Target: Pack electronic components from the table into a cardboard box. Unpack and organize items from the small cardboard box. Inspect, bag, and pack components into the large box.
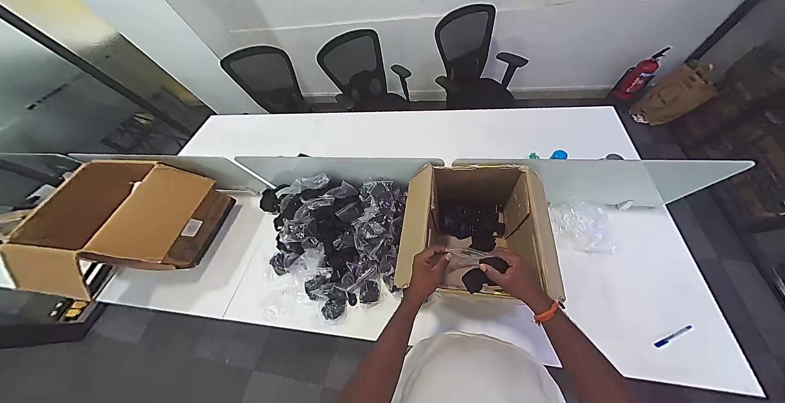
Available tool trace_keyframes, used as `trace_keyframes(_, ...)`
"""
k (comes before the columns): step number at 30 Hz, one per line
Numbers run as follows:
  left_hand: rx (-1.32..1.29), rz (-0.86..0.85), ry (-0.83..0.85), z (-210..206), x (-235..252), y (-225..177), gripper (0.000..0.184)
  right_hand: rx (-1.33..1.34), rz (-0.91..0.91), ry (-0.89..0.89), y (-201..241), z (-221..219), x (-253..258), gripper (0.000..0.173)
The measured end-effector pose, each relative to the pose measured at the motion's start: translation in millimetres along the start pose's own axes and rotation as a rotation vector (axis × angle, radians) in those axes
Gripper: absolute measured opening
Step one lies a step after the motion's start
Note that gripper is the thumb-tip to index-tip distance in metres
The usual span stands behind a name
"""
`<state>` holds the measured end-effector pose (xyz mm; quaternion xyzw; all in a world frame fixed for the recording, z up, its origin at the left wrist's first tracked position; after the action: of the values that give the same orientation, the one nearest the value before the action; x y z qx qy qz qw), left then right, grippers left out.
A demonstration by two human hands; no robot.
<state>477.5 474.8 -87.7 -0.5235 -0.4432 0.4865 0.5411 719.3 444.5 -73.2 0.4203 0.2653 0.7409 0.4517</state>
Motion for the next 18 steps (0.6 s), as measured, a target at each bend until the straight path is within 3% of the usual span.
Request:
trace_keyframes(7, -0.011, -0.100, 0.064, 2.9, -0.6, 1.7, 0.011, 0.017, -0.038, 0.006, -2.3, -1.8, -3.0, 0.028)
trace_keyframes(13, -0.023, -0.132, -0.052, 12.1, -0.4, 4.9, 0.010, -0.029, -0.155, -0.059, -8.7, 9.9, -8.6, 0.055)
trace_keyframes(18, 0.186, -0.215, 0.013, 2.8, -3.4, 5.1, 0.012, -0.259, -0.036, 0.051, 26.5, 18.3, -3.9, 0.052)
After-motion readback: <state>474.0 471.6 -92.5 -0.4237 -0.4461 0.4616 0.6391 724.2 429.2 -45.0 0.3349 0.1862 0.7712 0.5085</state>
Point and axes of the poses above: each hand's wrist, its own x-axis towards the middle knuckle, its own z-axis out of the back of the hand, y = z × x, the point moved 5 cm from there along x, towards the middle knuckle, and after that the axes turned 14 degrees about z, right-handed, at the moved point
